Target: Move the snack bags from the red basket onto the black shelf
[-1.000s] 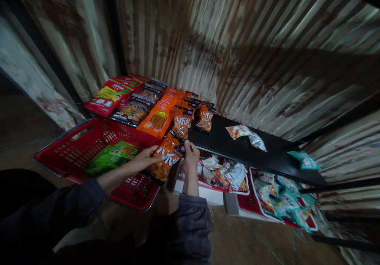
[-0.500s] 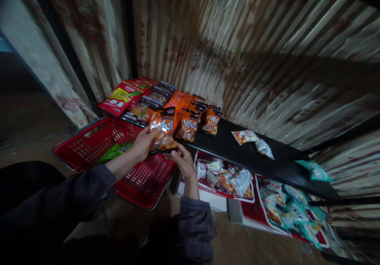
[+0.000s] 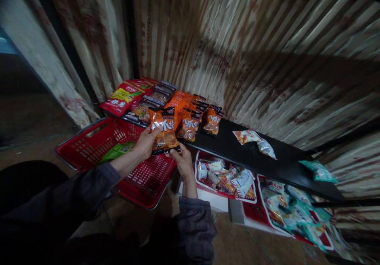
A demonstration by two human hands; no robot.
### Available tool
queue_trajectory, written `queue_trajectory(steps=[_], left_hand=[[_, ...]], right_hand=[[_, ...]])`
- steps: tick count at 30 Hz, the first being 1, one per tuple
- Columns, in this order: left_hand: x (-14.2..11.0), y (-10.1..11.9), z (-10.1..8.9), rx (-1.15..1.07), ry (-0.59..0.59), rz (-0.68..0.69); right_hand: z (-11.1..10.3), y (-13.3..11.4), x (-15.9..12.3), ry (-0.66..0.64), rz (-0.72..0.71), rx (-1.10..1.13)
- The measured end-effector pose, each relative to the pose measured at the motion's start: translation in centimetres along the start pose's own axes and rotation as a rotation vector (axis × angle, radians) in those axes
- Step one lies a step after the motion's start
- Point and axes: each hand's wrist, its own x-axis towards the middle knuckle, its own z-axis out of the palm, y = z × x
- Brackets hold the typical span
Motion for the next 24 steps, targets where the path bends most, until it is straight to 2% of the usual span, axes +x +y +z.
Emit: queue_trajectory(steps=[6,12,14,17,21,24], left_hand=[[0.2,0.1,-0.2,-0.036,-0.023,-0.052],[0.9,-0.6,-0.3,0.037,0.019,0.030],[1.3,-0.8,-0.6,0.127,0.067,0.114],[1.9,-0.9,-1.3,0.302,0.145,0.318],[1.9,-0.4,-2.1,0.528,0.187,0.581],[1.5,0.1,-2.4,0.637,0.187,0.646]], right_hand=[[0.1,0.1,0.1,0.019,-0.004,0.005],[0.7,0.3,0.1,0.062,-0.014,0.047],[0.7,0.3,0.1,0.059,-0.020,0.049],[0.7,0.4,0.0,0.038,-0.023,0.022],[0.4,0.8,-0.1,0.042,-0.060,-0.057],[0.2,1.2,-0.1,0.069,-0.095,-0.123]])
